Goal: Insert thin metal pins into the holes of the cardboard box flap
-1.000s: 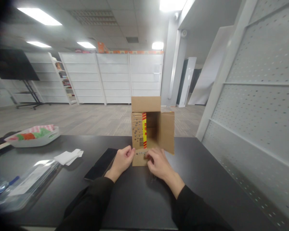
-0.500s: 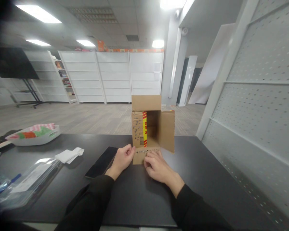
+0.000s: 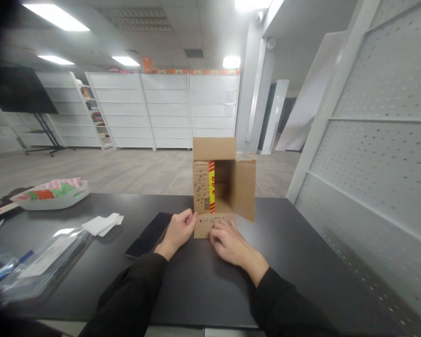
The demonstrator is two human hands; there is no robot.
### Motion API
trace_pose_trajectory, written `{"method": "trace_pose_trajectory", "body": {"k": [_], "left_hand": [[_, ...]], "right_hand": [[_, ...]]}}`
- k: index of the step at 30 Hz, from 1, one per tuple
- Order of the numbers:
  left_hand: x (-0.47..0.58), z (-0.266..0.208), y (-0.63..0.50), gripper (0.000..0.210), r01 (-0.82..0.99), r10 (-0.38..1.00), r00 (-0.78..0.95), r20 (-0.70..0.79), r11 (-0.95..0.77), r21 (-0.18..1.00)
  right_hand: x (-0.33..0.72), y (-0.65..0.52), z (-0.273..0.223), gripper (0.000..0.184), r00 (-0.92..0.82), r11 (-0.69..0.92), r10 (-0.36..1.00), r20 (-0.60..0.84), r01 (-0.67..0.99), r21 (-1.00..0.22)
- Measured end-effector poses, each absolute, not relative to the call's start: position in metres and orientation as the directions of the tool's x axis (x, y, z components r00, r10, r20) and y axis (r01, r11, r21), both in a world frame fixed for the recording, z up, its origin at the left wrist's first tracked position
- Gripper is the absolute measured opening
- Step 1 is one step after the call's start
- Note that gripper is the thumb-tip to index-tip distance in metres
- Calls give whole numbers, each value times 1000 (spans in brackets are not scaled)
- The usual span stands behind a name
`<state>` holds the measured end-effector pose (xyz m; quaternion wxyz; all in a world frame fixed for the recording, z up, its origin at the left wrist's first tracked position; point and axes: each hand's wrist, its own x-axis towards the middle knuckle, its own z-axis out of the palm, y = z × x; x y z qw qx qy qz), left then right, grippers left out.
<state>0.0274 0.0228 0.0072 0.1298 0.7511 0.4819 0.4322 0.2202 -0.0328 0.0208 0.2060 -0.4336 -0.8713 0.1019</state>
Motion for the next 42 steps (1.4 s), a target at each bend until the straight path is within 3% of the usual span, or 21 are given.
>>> {"method": "trace_pose_trajectory", "body": {"k": [42], "left_hand": [[28, 6, 24, 40, 629, 841, 150, 520, -488, 606]], "right_hand": [[222, -33, 20, 24, -561, 616, 788, 253, 712, -338]]}}
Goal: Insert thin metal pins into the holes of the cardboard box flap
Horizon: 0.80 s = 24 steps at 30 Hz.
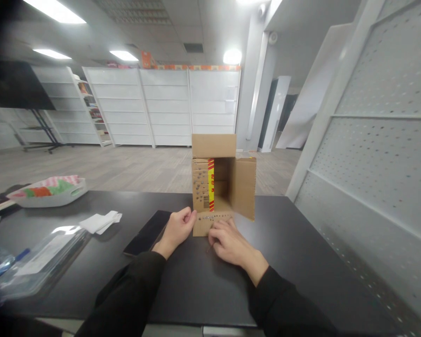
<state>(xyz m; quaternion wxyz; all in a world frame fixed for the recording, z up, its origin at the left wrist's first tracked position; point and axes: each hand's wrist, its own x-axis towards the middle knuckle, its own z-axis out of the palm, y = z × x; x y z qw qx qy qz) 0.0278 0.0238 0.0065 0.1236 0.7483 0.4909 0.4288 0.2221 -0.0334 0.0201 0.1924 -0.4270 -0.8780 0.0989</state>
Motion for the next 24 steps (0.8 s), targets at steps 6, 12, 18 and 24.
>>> {"method": "trace_pose_trajectory", "body": {"k": [6, 12, 18, 24], "left_hand": [[28, 8, 23, 39, 622, 843, 146, 518, -486, 615], [29, 8, 22, 39, 616, 844, 146, 516, -485, 620], [27, 9, 22, 39, 618, 847, 149, 510, -483, 621], [27, 9, 22, 39, 619, 841, 145, 522, -489, 614]], "right_hand": [[219, -35, 19, 22, -577, 623, 782, 237, 708, -331], [218, -35, 20, 19, -579, 627, 779, 242, 701, -339], [225, -33, 21, 22, -548, 606, 795, 260, 703, -372], [225, -34, 18, 23, -555, 607, 794, 248, 706, -363]]}}
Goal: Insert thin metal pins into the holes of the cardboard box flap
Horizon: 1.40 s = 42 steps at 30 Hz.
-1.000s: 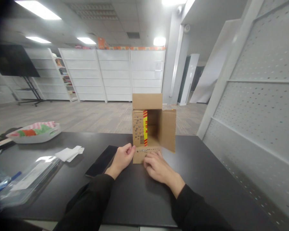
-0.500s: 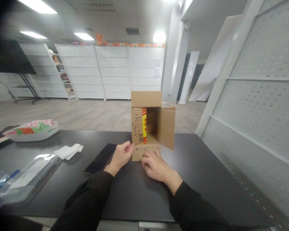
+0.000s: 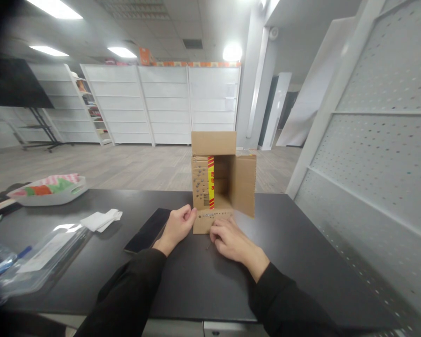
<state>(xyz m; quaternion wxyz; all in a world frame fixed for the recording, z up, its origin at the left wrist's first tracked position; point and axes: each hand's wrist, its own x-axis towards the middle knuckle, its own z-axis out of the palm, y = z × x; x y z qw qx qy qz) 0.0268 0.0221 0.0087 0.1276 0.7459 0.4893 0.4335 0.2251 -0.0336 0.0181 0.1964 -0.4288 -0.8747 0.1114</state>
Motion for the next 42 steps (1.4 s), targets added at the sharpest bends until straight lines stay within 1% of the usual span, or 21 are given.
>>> {"method": "trace_pose_trajectory", "body": {"k": [4, 14, 34, 38, 40, 42], "left_hand": [[27, 7, 23, 39, 614, 840, 143, 523, -489, 619], [26, 6, 23, 40, 620, 832, 147, 534, -499, 605], [28, 7, 25, 39, 619, 837, 155, 524, -496, 609], [27, 7, 24, 39, 617, 839, 152, 522, -493, 613], [27, 7, 24, 38, 616, 841, 151, 520, -492, 616], [28, 7, 24, 39, 618, 842, 149, 519, -489, 616]], "right_hand": [[222, -34, 18, 22, -564, 611, 791, 238, 708, -354], [224, -34, 20, 23, -552, 604, 796, 248, 698, -385], [217, -37, 16, 17, -616, 640, 765, 190, 691, -337], [217, -38, 19, 18, -598, 635, 770, 224, 682, -362], [217, -37, 19, 17, -562, 626, 779, 280, 670, -399], [217, -35, 17, 16, -494, 607, 794, 353, 646, -462]]}}
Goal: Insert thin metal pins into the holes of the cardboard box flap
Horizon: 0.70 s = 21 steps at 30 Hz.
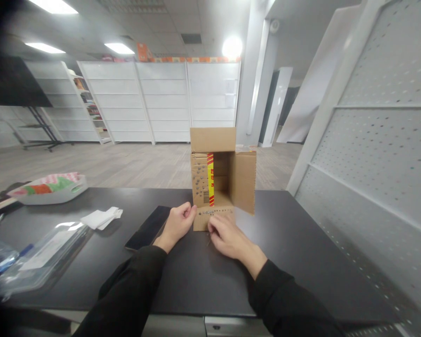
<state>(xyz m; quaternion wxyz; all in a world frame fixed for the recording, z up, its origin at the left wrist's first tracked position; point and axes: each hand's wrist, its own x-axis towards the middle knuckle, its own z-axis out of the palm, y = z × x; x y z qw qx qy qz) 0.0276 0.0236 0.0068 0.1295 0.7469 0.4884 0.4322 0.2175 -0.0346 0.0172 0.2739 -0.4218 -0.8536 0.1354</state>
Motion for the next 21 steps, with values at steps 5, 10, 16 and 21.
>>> {"method": "trace_pose_trajectory", "body": {"k": [5, 10, 16, 21], "left_hand": [[28, 8, 24, 39, 620, 844, 149, 515, -486, 616], [27, 9, 23, 39, 621, 847, 154, 508, -483, 617], [28, 10, 22, 39, 620, 854, 153, 497, -474, 625], [28, 7, 24, 39, 622, 846, 155, 510, -485, 615]], "right_hand": [[222, -20, 3, 2, -236, 557, 817, 527, 559, -614], [227, -7, -6, 10, -14, 517, 795, 606, 538, -666], [227, -2, -5, 18, 61, 541, 750, 658, 515, -665], [227, 1, -7, 15, 20, 560, 736, 677, 543, -626]]}}
